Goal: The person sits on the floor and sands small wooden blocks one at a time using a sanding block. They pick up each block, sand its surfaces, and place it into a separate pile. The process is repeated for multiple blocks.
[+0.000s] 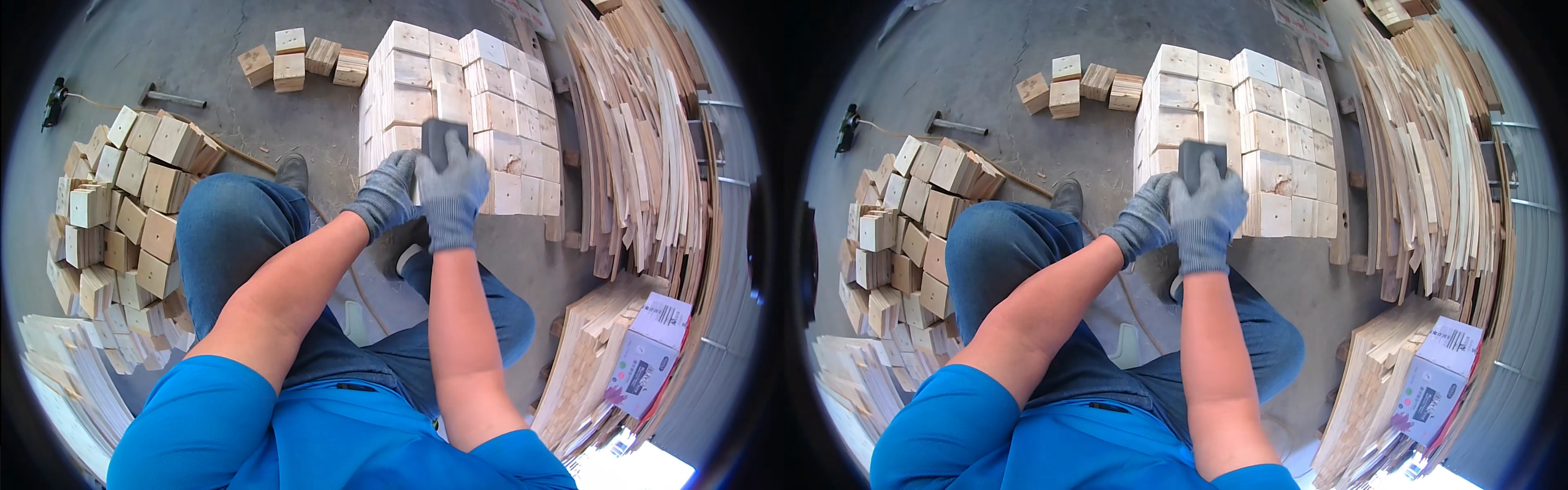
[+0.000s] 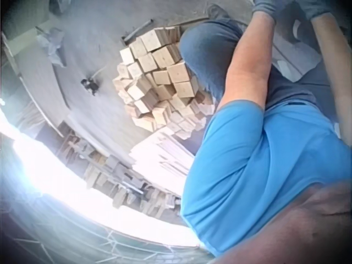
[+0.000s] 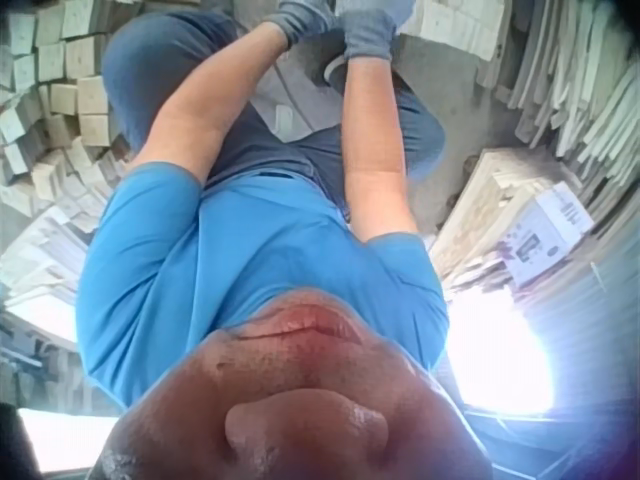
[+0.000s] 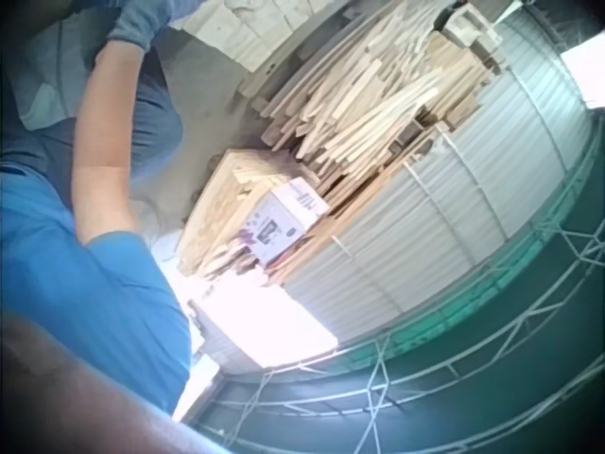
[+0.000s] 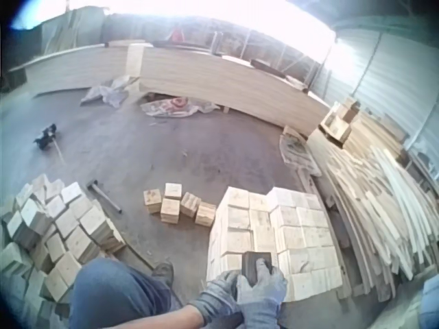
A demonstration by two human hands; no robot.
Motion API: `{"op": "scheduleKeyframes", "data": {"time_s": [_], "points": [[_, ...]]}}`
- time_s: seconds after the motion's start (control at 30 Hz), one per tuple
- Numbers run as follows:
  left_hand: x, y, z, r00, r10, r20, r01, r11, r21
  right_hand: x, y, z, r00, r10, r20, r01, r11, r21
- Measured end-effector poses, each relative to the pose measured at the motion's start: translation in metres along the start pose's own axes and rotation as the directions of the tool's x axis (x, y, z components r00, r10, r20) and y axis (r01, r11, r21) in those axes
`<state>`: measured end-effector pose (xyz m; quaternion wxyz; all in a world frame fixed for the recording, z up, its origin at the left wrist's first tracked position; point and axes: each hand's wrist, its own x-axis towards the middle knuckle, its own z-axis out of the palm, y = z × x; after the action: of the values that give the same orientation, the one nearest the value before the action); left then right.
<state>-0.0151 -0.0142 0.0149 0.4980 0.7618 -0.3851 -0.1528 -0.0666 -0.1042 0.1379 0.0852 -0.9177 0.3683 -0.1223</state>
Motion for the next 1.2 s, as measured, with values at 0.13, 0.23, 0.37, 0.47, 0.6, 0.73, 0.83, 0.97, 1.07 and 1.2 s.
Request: {"op": "scheduleKeyframes", "data": {"time_s": [0.13,0.23,0.37,0.47,0.6,0.73,0.83,0.97,1.07,1.2], "points": [[-0.002,0.000,-0.004,0.999,-0.038,0.008,0.038,0.998,-0.042,-0.086,0.021,-0.015,0.997,-0.066,-0.048,0.066,0.998,-0.001],[-0.002,0.007,-0.005,0.997,-0.073,0.016,0.074,0.995,-0.062,-0.116,0.032,-0.022,0.998,-0.068,-0.013,0.068,0.997,-0.023],[0.000,-0.001,-0.001,0.999,-0.042,0.031,0.042,0.999,-0.014,-0.093,0.025,-0.015,0.995,-0.088,-0.052,0.086,0.996,-0.028],[0.001,-0.013,0.007,0.999,0.002,0.037,-0.002,1.000,0.002,-0.030,0.001,-0.002,0.995,-0.065,-0.074,0.064,0.998,-0.006],[0.002,0.005,-0.001,0.999,0.000,0.034,0.000,1.000,-0.013,0.031,-0.004,0.010,0.999,-0.015,-0.046,0.012,0.997,-0.077],[0.001,0.000,-0.002,0.999,-0.040,0.021,0.040,0.999,-0.018,0.010,-0.012,-0.005,1.000,0.002,0.007,-0.001,0.999,-0.042],[-0.002,-0.003,-0.003,0.997,-0.071,0.012,0.071,0.997,-0.033,-0.058,0.008,-0.011,0.998,-0.061,-0.031,0.061,0.998,-0.013],[-0.003,0.014,-0.010,0.997,-0.075,0.018,0.076,0.996,-0.047,-0.124,0.036,-0.024,0.994,-0.107,-0.011,0.107,0.994,0.015],[-0.004,0.003,-0.006,0.998,-0.057,-0.010,0.056,0.997,-0.060,-0.119,0.033,-0.019,0.993,-0.120,-0.007,0.121,0.993,0.009],[-0.002,-0.002,-0.001,0.999,-0.041,0.027,0.041,0.999,-0.034,-0.045,0.005,-0.005,0.993,-0.101,-0.065,0.098,0.994,-0.043]]}}
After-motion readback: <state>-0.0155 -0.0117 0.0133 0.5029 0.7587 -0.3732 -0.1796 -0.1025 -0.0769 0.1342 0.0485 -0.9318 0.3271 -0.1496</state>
